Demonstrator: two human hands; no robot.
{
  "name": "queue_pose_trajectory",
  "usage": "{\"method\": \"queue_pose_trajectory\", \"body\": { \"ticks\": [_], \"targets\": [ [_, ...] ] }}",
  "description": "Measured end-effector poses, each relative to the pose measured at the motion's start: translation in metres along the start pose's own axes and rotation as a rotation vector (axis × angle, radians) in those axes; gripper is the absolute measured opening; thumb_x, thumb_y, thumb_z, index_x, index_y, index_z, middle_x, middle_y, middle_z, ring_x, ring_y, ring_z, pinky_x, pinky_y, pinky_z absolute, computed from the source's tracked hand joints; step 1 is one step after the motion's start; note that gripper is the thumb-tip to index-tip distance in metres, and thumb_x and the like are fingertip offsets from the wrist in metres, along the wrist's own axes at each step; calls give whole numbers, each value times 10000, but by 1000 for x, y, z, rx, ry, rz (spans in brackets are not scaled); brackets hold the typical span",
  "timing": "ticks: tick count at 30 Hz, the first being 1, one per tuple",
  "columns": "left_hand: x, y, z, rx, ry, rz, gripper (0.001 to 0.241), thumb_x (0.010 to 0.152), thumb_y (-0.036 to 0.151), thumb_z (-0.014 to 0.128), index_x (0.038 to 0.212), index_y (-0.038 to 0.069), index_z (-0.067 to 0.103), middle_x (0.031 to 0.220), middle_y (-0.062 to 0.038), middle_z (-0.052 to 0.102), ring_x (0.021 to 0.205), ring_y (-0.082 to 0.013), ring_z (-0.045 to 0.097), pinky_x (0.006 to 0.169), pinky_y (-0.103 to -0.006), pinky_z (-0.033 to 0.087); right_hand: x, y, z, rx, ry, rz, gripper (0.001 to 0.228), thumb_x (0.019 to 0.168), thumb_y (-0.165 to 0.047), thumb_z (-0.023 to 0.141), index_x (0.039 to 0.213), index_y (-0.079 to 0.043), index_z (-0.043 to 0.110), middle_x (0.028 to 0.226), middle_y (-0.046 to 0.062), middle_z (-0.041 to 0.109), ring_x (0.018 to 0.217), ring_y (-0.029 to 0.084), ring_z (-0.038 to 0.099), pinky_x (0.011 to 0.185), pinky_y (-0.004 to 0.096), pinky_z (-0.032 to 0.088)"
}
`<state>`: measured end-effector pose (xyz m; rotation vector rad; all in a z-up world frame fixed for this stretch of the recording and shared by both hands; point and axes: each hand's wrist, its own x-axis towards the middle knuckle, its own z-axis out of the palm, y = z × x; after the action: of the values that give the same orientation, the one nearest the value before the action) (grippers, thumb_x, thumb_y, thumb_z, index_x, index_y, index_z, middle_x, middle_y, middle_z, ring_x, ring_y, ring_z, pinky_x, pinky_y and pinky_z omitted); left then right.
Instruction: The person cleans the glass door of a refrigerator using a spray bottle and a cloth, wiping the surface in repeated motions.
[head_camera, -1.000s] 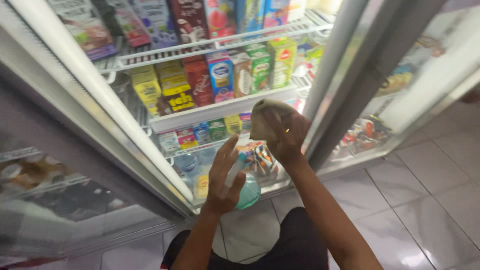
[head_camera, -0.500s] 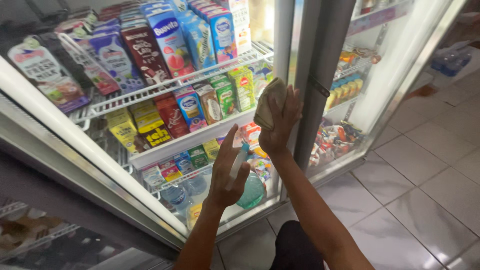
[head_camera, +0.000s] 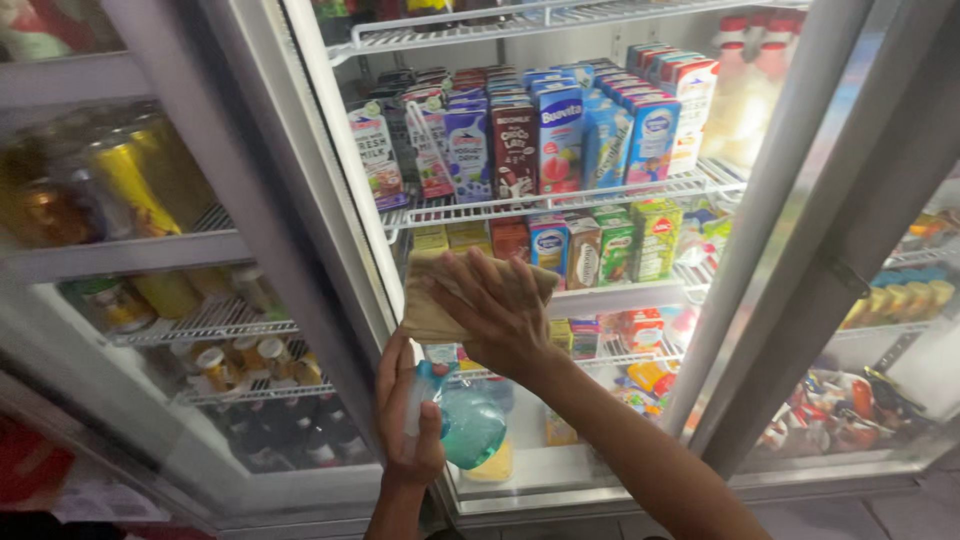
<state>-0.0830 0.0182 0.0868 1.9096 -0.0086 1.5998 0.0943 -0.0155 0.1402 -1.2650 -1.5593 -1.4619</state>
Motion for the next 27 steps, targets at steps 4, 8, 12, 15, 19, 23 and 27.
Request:
{"method": "queue_pose_trajectory", "body": {
  "ticks": [4, 8, 12, 15, 19, 23, 27],
  "targets": [
    [15, 7, -25, 135, 55, 97, 740, 1057, 574, 446, 1237, -128, 594, 1634, -292, 332, 1330, -281, 541, 1059, -374, 473, 49, -17, 5, -25, -9, -93, 598, 906, -87, 634, 1480, -249, 616, 1639, 6, 438, 1533, 217, 375, 1267, 555, 125],
    [36, 16, -24, 136, 6, 135, 724, 1063, 550, 440, 1243, -133, 597, 1661, -323, 280, 1419, -353, 444, 1103, -409, 423, 72, -16, -3, 0, -2, -127, 587, 925, -111, 626, 1504, -203, 599, 1636, 19, 431, 1528, 237, 374, 1259, 574, 115],
    [49, 18, -6, 86, -66, 154, 644, 1079, 501, 450, 1122, -106, 662, 1673, -348, 250, 1580, -453, 301, 1225, -471, 321, 67, 0, -16, -33, -4, -141, 540, 975, -130, 628, 1511, -197, 593, 1634, 8, 452, 1535, 220, 395, 1282, 543, 145],
    [54, 15, 20, 118, -100, 148, 573, 1066, 476, 465, 1106, -55, 678, 1650, -340, 314, 1564, -452, 360, 1225, -464, 358, 53, 25, -27, 35, -14, -112, 526, 975, -135, 639, 1498, -180, 593, 1619, 29, 473, 1529, 249, 404, 1274, 540, 174],
    [56, 18, 61, 145, -207, 213, 497, 1068, 395, 487, 1172, -55, 669, 1633, -359, 326, 1567, -496, 300, 1242, -519, 278, 27, 59, -49, 18, -37, -13, 503, 989, -128, 653, 1487, -169, 599, 1611, 41, 476, 1529, 268, 414, 1280, 544, 208],
    [65, 31, 101, 11, -384, 232, 432, 1057, 353, 520, 1206, -32, 648, 1637, -380, 277, 1554, -493, 314, 1211, -515, 330, 0, 97, -76, -132, 16, 92, 509, 956, -98, 662, 1459, -163, 617, 1591, 86, 479, 1510, 301, 428, 1263, 576, 200],
    [78, 37, 149, -79, -533, 253, 359, 1046, 283, 549, 1221, -22, 624, 1630, -364, 312, 1554, -477, 343, 1192, -503, 384, -31, 140, -101, -187, 114, 210, 476, 949, -65, 690, 1414, -152, 636, 1591, 125, 466, 1518, 349, 409, 1274, 571, 217]
  ]
}}
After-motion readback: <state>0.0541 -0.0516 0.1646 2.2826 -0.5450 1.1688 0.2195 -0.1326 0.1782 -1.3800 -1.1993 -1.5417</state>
